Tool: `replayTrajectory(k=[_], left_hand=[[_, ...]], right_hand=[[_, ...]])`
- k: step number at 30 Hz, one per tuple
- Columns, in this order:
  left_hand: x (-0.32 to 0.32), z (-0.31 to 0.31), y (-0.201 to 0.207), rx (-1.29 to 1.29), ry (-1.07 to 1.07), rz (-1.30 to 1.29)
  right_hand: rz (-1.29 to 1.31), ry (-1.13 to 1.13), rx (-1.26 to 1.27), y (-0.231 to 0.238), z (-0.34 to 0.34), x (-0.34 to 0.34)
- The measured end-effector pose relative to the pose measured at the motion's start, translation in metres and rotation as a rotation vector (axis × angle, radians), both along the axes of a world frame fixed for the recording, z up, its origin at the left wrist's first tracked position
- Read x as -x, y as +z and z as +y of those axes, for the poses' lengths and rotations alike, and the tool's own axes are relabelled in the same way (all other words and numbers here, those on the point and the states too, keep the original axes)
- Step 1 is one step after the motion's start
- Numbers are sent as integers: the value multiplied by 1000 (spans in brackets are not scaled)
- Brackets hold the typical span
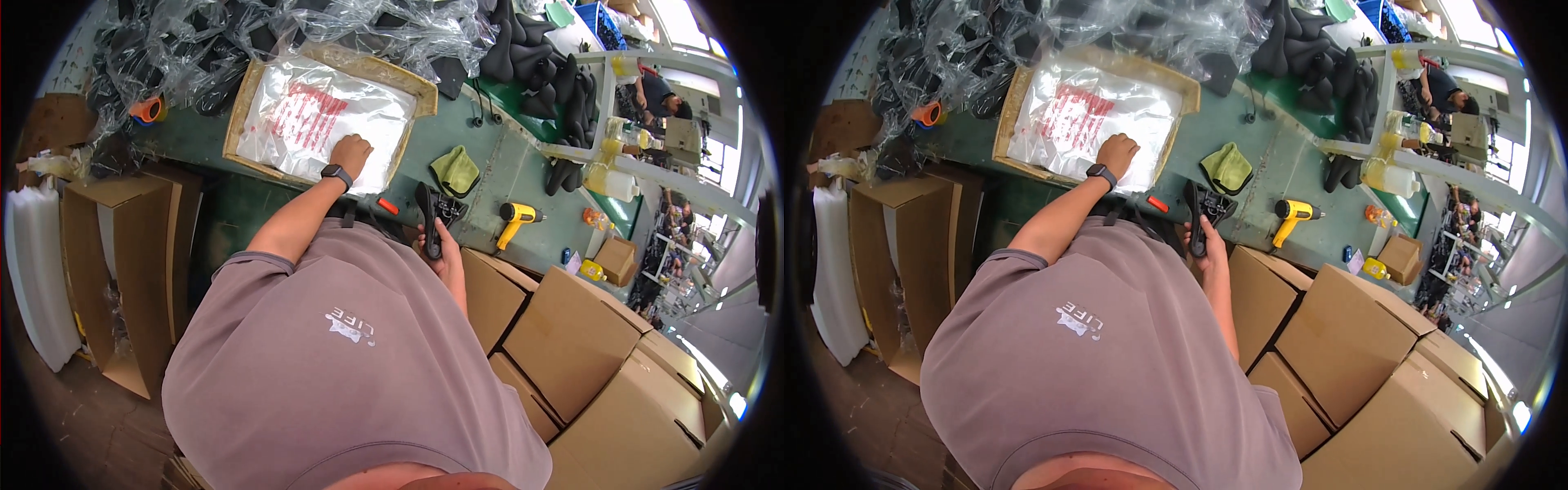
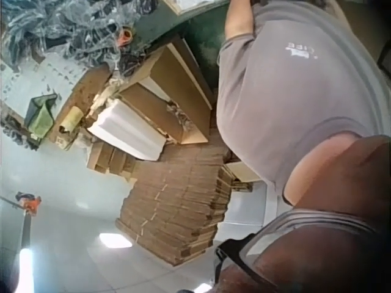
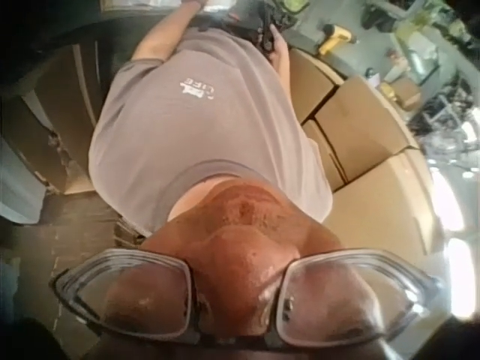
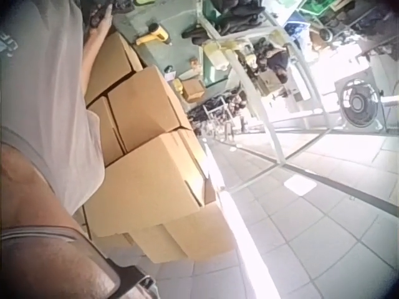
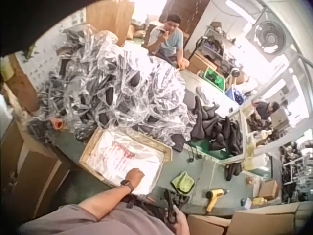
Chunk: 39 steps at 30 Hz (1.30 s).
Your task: The recorder wipes bicycle seats with a cloth and places them into plastic bags for packaging.
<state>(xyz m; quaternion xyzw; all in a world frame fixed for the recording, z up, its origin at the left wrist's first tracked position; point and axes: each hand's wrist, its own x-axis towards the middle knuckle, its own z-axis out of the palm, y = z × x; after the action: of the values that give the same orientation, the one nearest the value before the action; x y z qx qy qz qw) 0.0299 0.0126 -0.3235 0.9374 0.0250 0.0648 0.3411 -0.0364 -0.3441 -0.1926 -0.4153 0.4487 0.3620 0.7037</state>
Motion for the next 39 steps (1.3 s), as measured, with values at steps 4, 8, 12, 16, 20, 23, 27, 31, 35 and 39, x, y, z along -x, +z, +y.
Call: replayTrajectory(k=[4,8,12,16,20,23,27,31,35,39], left_hand=[[13,18,5,262,225,229],[23,48,0,515,355,337],[11,62,54,404,605,-111],[41,91,185,386,-49,-455],[105,111,277,413,-195,-340],[172,142,281,1240,97,-139],[182,148,286,1630,-230,219],[112,127,342,1243,54,17],[24,170,358,1150,206,-181],[-93,273,395,1454,0,-35]], right_hand=[[-453,269,142,43,71,6],[-807,578,314,29,155,-23],[-1376,928,783,-13,183,-51],[-1200,1599,958,35,209,-59],[-1462,731,694,-6,191,-68],[-584,527,57,101,218,-72],[-775,412,93,162,257,-67],[-1241,764,370,185,284,-48],[-1833,1009,581,241,296,-43],[-1671,928,585,232,269,-55]])
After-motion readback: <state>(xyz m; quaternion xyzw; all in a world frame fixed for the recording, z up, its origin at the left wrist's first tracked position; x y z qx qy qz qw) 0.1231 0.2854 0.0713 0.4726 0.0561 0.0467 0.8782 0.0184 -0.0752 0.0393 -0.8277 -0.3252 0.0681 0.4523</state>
